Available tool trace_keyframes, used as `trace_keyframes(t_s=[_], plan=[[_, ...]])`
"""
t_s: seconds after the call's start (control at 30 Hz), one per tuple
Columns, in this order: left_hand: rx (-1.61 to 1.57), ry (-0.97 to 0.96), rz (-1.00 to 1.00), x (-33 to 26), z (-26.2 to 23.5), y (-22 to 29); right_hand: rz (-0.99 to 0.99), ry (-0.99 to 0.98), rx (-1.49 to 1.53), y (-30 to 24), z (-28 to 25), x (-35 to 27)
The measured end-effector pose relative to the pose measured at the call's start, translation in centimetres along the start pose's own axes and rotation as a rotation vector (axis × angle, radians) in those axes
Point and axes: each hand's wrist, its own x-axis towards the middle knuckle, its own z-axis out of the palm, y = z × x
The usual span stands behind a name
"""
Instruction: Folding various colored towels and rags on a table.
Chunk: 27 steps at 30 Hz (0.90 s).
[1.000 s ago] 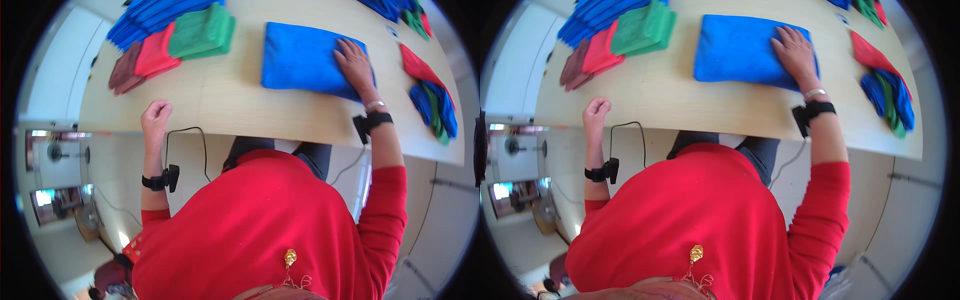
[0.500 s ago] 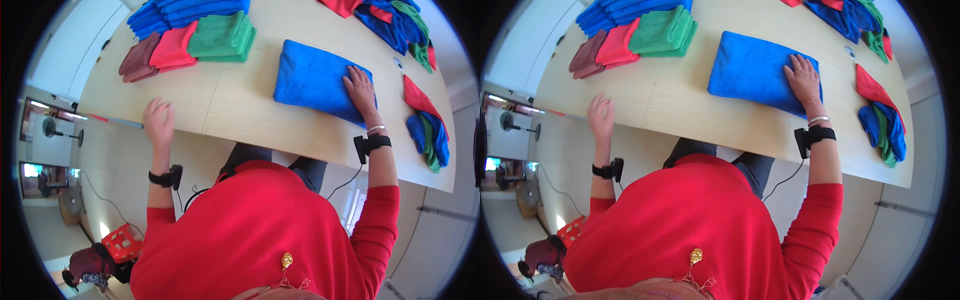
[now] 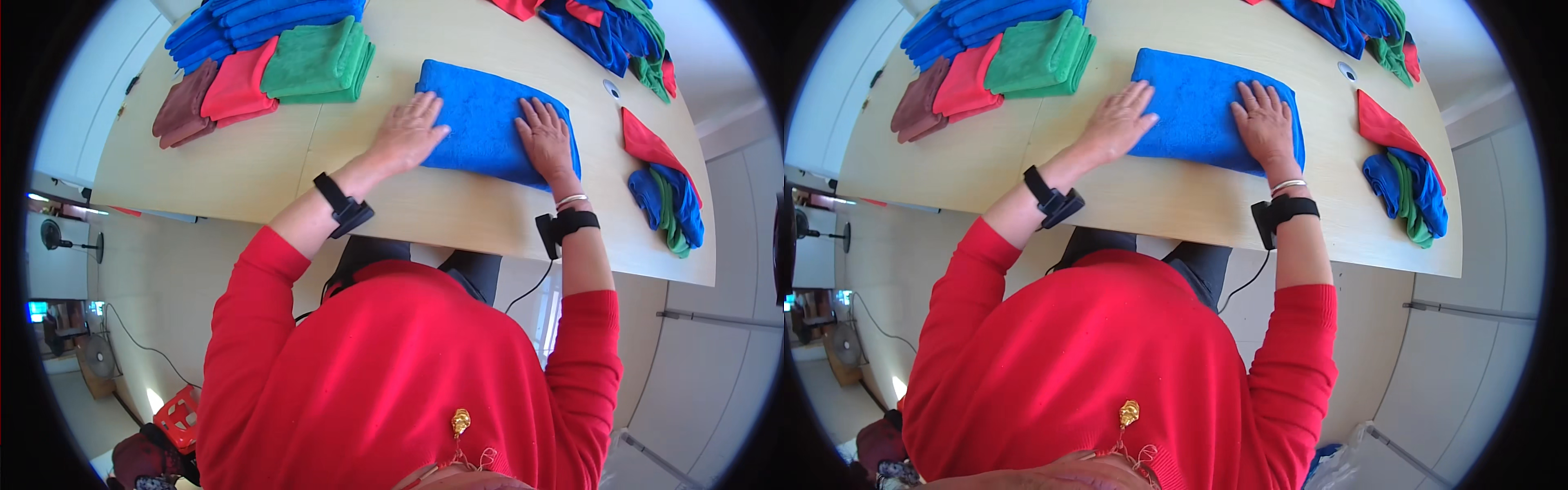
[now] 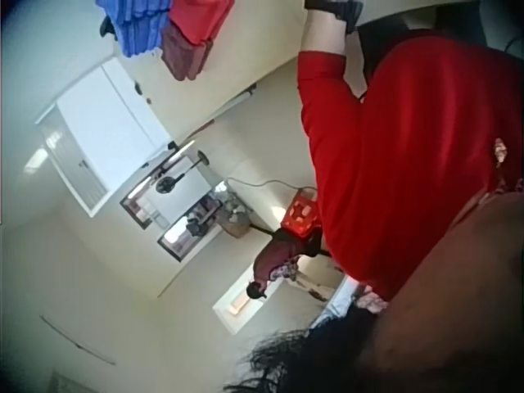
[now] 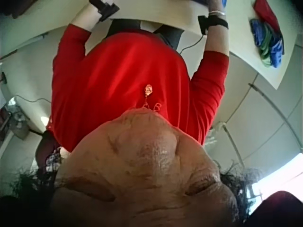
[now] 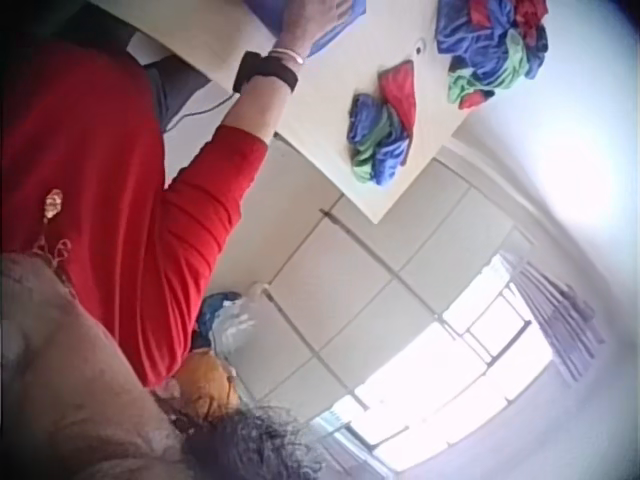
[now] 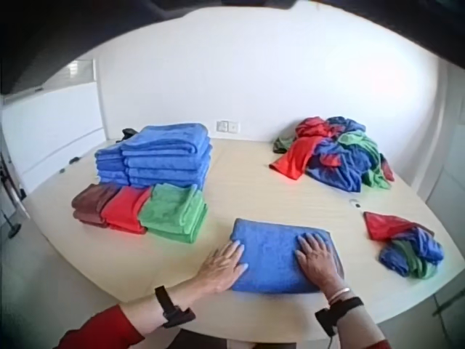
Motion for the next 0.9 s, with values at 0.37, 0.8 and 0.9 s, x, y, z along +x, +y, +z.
trace_keyframes(t_s=[0.37,0.8,0.9], plan=[[-0.099,0.260,0.113,1.8,-3.3,-1.8,-0.080,-0.076,0.200,-6.0,-2.0,3.9],[-0.010,0.005,-0.091,6.3,2.0,-0.7,0.254,-0.049,0.064,2.3,1.7,2.8],[0.016,0.090,-0.070,5.7,2.3,-0.7,0.419,-0.105,0.158,3.4,0.4,2.3]])
